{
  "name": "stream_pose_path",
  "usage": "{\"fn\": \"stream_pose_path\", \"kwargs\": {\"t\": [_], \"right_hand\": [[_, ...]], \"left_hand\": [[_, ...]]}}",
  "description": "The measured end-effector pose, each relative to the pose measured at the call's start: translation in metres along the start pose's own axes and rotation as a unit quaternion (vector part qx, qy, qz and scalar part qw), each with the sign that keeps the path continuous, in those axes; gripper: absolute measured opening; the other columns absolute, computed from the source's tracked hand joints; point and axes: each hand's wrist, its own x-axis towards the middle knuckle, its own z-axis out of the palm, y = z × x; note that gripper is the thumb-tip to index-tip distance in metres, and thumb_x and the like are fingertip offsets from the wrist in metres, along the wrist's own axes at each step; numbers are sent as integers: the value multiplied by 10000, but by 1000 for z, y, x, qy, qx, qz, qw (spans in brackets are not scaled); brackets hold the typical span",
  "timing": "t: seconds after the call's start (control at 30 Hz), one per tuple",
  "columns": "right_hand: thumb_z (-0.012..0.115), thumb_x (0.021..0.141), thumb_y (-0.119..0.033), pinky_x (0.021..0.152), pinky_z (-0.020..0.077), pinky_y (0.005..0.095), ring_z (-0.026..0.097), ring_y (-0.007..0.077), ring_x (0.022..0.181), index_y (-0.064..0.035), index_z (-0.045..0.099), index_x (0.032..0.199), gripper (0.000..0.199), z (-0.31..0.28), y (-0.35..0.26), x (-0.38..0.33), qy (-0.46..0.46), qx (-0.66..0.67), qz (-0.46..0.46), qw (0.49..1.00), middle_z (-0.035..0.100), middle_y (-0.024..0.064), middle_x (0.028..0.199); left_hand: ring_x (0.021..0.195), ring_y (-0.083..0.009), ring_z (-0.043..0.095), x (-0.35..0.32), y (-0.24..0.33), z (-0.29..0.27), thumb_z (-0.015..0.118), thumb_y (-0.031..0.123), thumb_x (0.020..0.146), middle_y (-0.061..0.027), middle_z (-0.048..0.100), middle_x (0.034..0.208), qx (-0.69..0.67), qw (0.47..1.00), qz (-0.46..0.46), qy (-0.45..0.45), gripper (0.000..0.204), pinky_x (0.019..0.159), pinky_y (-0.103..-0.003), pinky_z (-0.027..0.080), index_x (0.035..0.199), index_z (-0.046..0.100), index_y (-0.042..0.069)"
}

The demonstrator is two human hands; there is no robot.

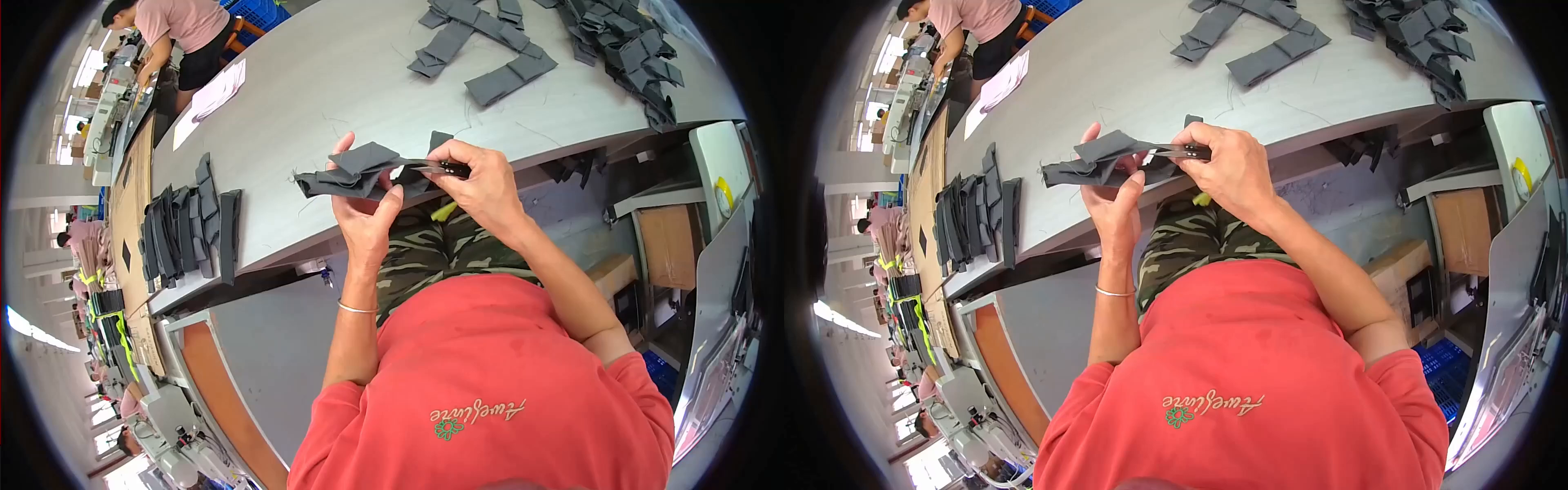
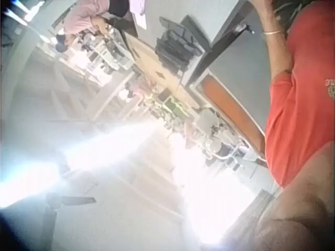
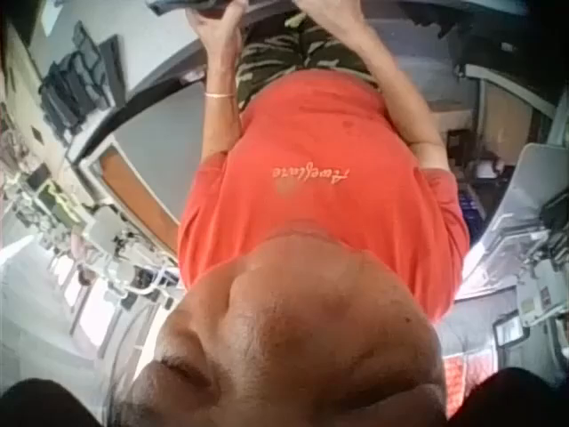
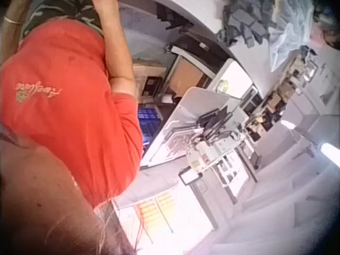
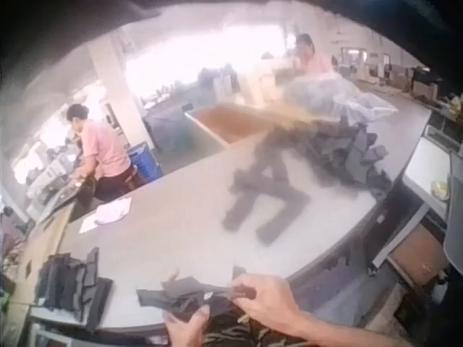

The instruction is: Trimming excess threads or material from black fabric pieces using small scissors at a workstation.

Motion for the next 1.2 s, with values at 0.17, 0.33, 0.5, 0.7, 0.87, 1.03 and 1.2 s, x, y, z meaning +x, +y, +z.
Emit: {"fn": "stream_pose_path", "kwargs": {"t": [0.17, 0.33, 0.5, 0.7, 0.87, 1.03, 1.2], "right_hand": [[653, 757, -151, 569, 438, 332, 577, 233, 571, -105, 658, 853, 107, 4, 3, 2, 88, -41, -73, 993, 623, 62, 656], [672, 787, -201, 592, 453, 337, 597, 234, 652, -108, 655, 916, 159, -6, -10, 1, 59, -43, -77, 994, 644, 78, 745], [668, 827, -212, 633, 471, 338, 609, 239, 724, -93, 651, 1003, 213, -13, -22, -16, 66, -19, -106, 992, 650, 91, 852], [649, 836, -142, 584, 487, 342, 626, 251, 704, -54, 655, 989, 176, -7, -14, -20, 78, -117, -195, 971, 646, 78, 831], [649, 820, -133, 548, 486, 367, 625, 242, 680, -77, 644, 847, 63, 3, -11, -10, 135, -229, -236, 935, 600, 60, 721], [631, 813, -123, 551, 491, 372, 628, 244, 684, -70, 633, 825, 54, 8, -12, -7, 134, -266, -241, 924, 605, 59, 723], [613, 801, -107, 556, 495, 376, 633, 245, 692, -72, 634, 828, 50, 7, -8, -5, 128, -265, -234, 927, 613, 56, 723]], "left_hand": [[948, -178, 597, 2, 8, 4, 656, -79, 708, -76, 557, 1115, 36, 999, 6, -18, 827, 853, -298, 478, 1424, 252, 7], [971, -194, 598, 1, 6, 6, 696, -58, 697, -83, 545, 1149, 64, 997, 29, -11, 902, 903, -305, 461, 1450, 202, 9], [1035, -191, 574, 2, 3, 3, 721, -36, 694, -84, 534, 1171, 97, 993, 68, 8, 934, 951, -309, 429, 1457, 184, 10], [1047, -175, 563, 0, 9, 12, 743, -17, 692, -82, 558, 1144, 105, 993, 62, 7, 954, 954, -308, 425, 1459, 176, 13], [1029, -168, 571, -1, 7, 14, 731, -30, 703, -87, 574, 1130, 112, 992, 63, -4, 939, 920, -303, 453, 1458, 175, 16], [1028, -166, 570, -4, 4, 15, 726, -43, 703, -85, 575, 1128, 108, 992, 63, -13, 932, 916, -308, 460, 1457, 181, 19], [1019, -168, 573, -4, 2, 18, 732, -45, 699, -85, 572, 1135, 104, 993, 56, -9, 933, 914, -310, 464, 1455, 188, 19]]}}
